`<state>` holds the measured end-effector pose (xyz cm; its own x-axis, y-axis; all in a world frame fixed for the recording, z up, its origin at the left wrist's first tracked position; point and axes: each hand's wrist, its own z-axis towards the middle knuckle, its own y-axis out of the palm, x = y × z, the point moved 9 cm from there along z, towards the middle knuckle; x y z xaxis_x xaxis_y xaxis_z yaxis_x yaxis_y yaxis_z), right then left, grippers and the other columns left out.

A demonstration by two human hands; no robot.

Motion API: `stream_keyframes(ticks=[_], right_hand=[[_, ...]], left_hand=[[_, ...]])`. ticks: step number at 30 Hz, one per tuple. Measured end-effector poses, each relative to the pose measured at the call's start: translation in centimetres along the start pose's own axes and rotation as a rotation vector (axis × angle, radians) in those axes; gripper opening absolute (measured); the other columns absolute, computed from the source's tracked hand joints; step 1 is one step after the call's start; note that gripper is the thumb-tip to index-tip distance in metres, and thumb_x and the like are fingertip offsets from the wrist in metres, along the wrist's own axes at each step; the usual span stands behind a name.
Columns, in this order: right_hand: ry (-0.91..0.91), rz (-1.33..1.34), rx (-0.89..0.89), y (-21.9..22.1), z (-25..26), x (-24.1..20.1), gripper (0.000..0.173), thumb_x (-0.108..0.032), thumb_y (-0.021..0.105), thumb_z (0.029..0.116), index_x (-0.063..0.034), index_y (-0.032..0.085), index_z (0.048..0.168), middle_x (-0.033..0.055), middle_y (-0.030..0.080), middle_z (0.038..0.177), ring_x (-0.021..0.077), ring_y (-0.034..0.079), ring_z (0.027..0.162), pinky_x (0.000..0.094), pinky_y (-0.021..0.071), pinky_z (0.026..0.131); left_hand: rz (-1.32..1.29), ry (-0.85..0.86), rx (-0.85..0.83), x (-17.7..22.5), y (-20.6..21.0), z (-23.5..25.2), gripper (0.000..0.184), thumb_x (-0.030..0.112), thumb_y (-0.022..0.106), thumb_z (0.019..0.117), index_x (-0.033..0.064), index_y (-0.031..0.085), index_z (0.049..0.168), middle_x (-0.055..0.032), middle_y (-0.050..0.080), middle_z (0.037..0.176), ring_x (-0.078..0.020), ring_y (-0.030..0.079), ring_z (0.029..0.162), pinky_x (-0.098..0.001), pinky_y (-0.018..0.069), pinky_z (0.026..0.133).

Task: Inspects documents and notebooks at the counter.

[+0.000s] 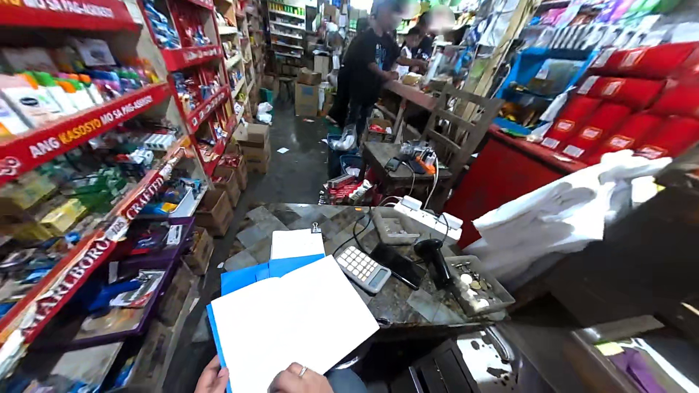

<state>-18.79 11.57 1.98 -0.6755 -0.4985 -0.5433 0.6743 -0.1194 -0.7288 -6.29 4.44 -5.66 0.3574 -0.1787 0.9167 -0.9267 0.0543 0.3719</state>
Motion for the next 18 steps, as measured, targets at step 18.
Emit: stream_keyframes(ticks=[18], right_hand=[[0.593,0.851,0.349,-3.5,-2.0,9.3,0.019,-0.001,0.079,0.0772,-0.0107,0.063,0.078,-0.0059,0.067,0.076,0.0023,0.064,0.069,0.0220,0.0569,0.065]], left_hand=[[0.091,-0.066,0.049,-0.7,-0.6,-0.4,0.047,-0.006,0.055,0.0984,-0.0010,0.043,0.144,-0.0106,0.074,0.108,-0.0149,0.075,0.091,-0.0291,0.0630,0.080]])
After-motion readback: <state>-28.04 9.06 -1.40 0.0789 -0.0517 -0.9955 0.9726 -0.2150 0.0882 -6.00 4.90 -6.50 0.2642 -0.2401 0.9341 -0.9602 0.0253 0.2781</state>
